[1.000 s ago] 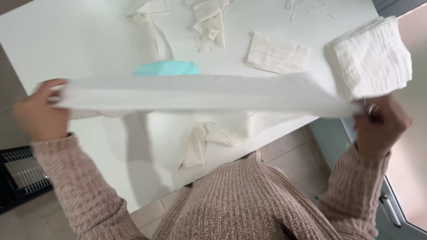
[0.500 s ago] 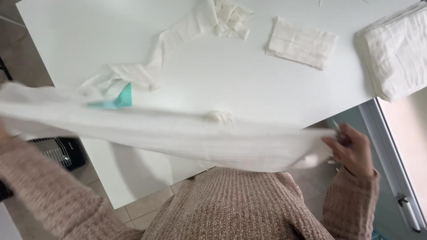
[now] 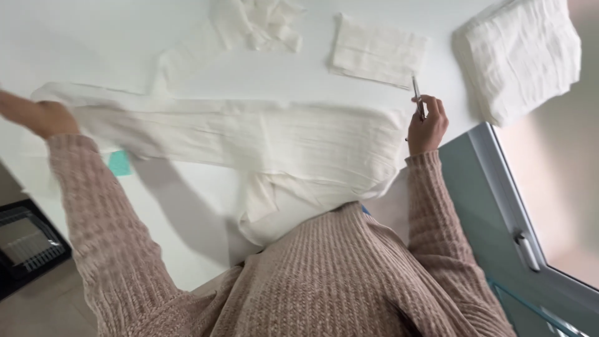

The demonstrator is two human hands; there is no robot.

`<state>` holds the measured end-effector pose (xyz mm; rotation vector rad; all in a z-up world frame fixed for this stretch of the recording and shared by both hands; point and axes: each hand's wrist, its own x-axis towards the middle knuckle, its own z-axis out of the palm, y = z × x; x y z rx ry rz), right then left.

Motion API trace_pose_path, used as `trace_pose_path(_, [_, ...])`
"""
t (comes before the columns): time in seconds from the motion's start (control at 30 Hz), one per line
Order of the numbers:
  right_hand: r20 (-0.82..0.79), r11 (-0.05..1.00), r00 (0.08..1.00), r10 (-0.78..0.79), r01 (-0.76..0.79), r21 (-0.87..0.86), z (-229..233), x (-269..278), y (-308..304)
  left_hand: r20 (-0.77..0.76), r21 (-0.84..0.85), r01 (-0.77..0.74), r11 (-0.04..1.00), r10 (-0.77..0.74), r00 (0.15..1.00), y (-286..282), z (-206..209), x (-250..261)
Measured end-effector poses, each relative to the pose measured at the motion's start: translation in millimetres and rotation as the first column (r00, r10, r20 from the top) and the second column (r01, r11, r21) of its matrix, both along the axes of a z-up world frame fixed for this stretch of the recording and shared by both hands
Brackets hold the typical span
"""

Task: Cutting pieces of white fabric using scissors and a blue patterned template.

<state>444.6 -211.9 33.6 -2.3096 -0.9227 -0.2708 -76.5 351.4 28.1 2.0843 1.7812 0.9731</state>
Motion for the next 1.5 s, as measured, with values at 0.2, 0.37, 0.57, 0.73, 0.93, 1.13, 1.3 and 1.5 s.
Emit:
trace_pose_path(0.2, [-0.308,0.991,0.944,0.118,-0.13,-0.018,10,-77,-22,-0.246,0.342,0.475,0.811,-0.41,0.878,-173,-63,107])
trace_pose_path(0.37, [-0.385,0.952,0.89,0.245,-0.296,-0.078,-18,-111,-34,-0.139,0.299,0.208,0.931,-0.173,0.975,-252,-39,63])
trace_pose_path(0.57, [-0.198,0.931,0.912,0.358,-0.366,-0.001,10,-118,1,0.047,-0.131,-0.376,0.917,0.385,0.922,-228,-25,-4])
trace_pose_path(0.73, [-0.113,0.916,0.91,0.398,-0.402,-0.015,14,-114,9,-0.166,0.092,-0.249,0.964,0.261,0.951,-184,-43,-35])
trace_pose_path(0.93, [-0.266,0.938,0.903,0.338,-0.345,0.022,19,-124,-4,0.086,0.117,-0.093,0.989,0.083,0.993,-198,53,-50])
trace_pose_path(1.13, [-0.384,0.963,0.89,0.247,-0.269,-0.005,61,-139,8,-0.213,0.481,-0.2,0.854,0.335,0.918,-176,129,-68])
trace_pose_path(1.3, [-0.455,0.967,0.857,0.241,-0.252,0.038,66,-139,0,-0.028,0.541,-0.13,0.831,0.172,0.985,-181,203,-63])
trace_pose_path(1.5, [-0.763,0.952,0.573,0.3,-0.127,0.279,43,-149,-5,0.032,0.506,0.402,0.763,-0.482,0.875,-261,189,93])
